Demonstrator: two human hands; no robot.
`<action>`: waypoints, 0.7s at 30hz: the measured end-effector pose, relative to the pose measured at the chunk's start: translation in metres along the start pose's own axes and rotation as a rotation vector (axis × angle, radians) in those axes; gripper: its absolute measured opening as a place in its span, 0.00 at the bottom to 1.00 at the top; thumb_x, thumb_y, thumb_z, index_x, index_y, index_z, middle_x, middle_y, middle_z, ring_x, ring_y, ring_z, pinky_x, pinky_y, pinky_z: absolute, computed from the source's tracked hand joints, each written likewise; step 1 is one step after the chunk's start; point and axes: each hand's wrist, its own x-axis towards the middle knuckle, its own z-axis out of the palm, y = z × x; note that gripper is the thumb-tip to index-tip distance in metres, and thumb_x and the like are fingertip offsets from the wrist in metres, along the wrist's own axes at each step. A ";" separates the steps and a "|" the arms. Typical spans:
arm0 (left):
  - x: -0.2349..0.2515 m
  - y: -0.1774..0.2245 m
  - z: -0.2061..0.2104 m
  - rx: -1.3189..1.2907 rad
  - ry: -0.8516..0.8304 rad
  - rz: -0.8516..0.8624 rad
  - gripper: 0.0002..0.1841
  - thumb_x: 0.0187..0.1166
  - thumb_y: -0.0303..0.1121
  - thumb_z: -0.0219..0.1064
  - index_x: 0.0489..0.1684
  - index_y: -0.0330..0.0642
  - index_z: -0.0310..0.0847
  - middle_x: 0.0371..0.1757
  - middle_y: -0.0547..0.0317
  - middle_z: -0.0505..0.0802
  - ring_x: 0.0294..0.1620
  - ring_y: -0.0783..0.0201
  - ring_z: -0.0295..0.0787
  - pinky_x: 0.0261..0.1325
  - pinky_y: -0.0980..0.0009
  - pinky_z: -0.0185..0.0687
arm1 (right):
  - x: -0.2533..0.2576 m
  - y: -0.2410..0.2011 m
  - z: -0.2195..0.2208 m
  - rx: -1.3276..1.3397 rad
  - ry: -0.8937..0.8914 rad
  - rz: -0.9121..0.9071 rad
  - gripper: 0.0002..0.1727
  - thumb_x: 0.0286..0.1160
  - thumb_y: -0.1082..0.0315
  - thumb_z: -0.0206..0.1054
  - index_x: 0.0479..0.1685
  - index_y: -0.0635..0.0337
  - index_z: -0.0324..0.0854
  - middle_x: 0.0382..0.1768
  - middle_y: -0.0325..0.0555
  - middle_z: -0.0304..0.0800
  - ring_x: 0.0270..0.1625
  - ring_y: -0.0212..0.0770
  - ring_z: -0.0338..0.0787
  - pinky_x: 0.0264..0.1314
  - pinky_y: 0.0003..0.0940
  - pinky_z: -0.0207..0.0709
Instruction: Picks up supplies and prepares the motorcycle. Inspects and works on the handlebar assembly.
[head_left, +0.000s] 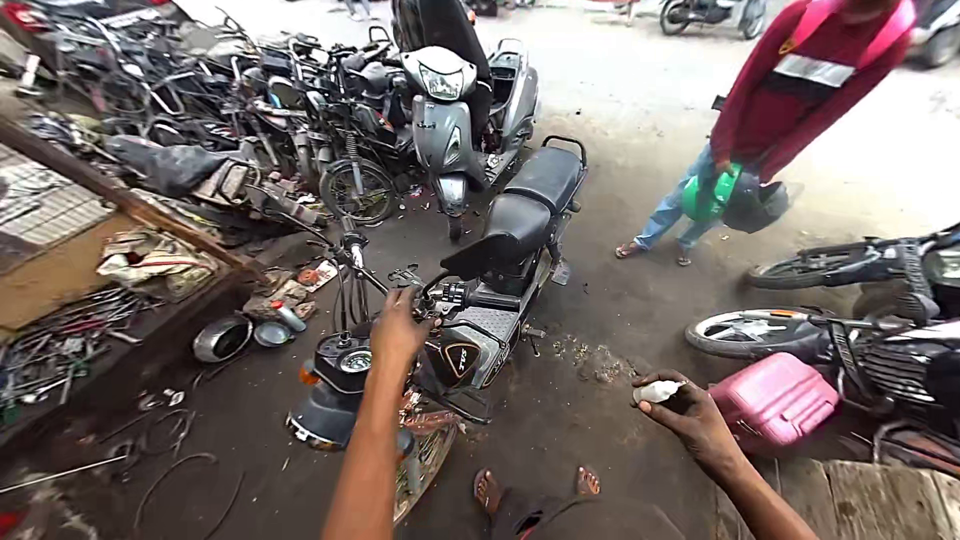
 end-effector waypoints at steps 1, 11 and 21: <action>0.001 -0.003 0.002 -0.023 -0.007 0.006 0.35 0.63 0.34 0.87 0.75 0.43 0.80 0.77 0.39 0.81 0.60 0.31 0.87 0.58 0.26 0.81 | 0.006 0.000 0.000 0.018 -0.018 0.003 0.23 0.60 0.72 0.83 0.56 0.65 0.85 0.54 0.59 0.93 0.48 0.54 0.96 0.54 0.45 0.93; 0.011 0.008 -0.009 0.114 -0.152 -0.010 0.23 0.66 0.38 0.85 0.57 0.37 0.88 0.49 0.40 0.95 0.51 0.35 0.92 0.55 0.27 0.82 | 0.030 0.015 0.035 0.173 -0.158 0.019 0.22 0.64 0.73 0.81 0.58 0.65 0.85 0.54 0.59 0.93 0.48 0.52 0.96 0.56 0.44 0.92; -0.001 -0.011 0.000 0.094 -0.209 0.064 0.35 0.76 0.39 0.78 0.84 0.40 0.72 0.73 0.43 0.85 0.48 0.48 0.95 0.58 0.44 0.91 | 0.030 0.015 0.058 0.213 -0.230 -0.021 0.20 0.66 0.73 0.80 0.58 0.65 0.85 0.56 0.57 0.93 0.49 0.50 0.96 0.56 0.42 0.92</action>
